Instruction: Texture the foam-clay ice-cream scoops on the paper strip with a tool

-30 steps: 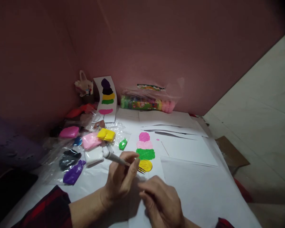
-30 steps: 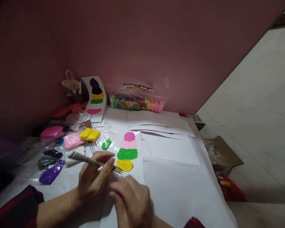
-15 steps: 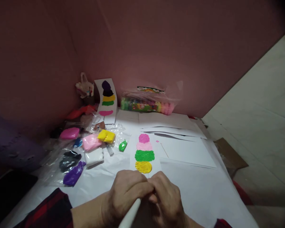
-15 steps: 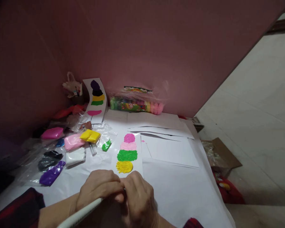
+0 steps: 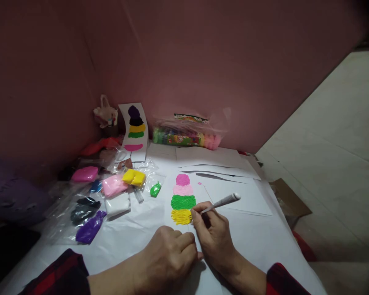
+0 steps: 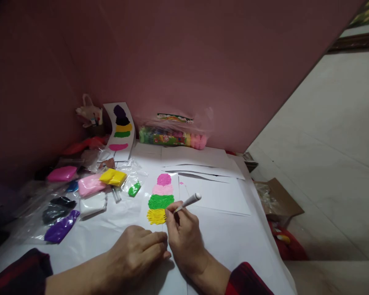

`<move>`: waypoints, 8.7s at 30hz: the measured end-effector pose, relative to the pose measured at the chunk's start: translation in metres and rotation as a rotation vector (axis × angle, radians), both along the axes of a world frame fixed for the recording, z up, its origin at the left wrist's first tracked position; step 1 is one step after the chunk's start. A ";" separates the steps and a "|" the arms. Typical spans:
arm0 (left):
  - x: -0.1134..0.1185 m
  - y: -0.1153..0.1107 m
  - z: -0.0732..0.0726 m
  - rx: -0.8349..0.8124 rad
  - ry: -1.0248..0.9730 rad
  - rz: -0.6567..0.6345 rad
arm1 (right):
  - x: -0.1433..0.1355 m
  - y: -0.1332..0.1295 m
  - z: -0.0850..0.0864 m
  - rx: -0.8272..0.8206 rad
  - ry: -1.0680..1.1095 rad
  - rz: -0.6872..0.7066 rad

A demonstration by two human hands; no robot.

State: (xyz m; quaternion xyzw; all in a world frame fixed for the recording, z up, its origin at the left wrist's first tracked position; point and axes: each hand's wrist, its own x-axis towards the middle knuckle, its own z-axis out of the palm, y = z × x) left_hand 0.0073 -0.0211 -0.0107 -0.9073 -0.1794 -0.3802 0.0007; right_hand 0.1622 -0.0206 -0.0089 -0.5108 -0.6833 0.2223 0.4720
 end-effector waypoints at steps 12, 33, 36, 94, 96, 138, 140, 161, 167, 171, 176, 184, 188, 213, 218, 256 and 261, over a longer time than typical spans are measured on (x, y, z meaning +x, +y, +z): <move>-0.002 0.001 -0.005 -0.079 -0.029 -0.020 | -0.003 -0.004 0.008 -0.279 -0.063 -0.067; -0.003 0.001 -0.006 -0.072 -0.002 0.024 | 0.003 0.004 0.011 -0.344 -0.144 -0.089; -0.003 0.002 -0.007 -0.075 0.008 0.022 | 0.005 0.006 0.011 -0.346 -0.179 -0.101; -0.004 0.003 -0.004 -0.105 -0.003 0.029 | 0.010 0.017 0.016 -0.394 0.078 -0.035; -0.005 0.003 -0.005 -0.106 0.000 0.031 | 0.011 0.019 0.018 -0.414 0.070 -0.042; -0.004 0.003 -0.003 -0.125 -0.035 0.023 | 0.026 0.036 0.017 -0.407 -0.031 0.058; -0.005 0.003 -0.003 -0.125 -0.027 0.024 | 0.026 0.036 0.017 -0.391 -0.038 0.065; -0.004 0.003 -0.005 -0.123 -0.031 0.039 | 0.018 0.028 0.007 -0.304 0.209 0.034; -0.003 0.002 -0.005 -0.119 -0.035 0.035 | 0.013 0.028 0.004 -0.376 0.185 0.040; -0.003 0.002 -0.002 -0.130 -0.020 0.036 | 0.014 0.030 0.008 -0.394 0.122 0.037; -0.003 0.003 -0.001 -0.120 -0.019 0.038 | 0.015 0.033 0.014 -0.389 0.073 0.030; -0.002 0.003 -0.002 -0.107 -0.028 0.045 | 0.017 0.035 0.016 -0.366 0.043 0.014; -0.002 0.003 0.000 -0.109 -0.028 0.039 | 0.019 0.035 0.015 -0.344 0.037 0.010; -0.001 0.003 0.001 -0.129 -0.045 0.032 | 0.018 0.032 0.004 -0.358 0.169 0.059; -0.001 0.002 0.001 -0.121 -0.050 0.042 | 0.016 0.031 0.007 -0.351 0.079 0.045; 0.000 0.006 -0.003 -0.124 -0.048 0.036 | 0.013 0.030 0.004 -0.378 0.274 0.115; 0.000 0.005 -0.003 -0.136 -0.056 0.039 | 0.012 0.029 0.009 -0.317 0.120 0.073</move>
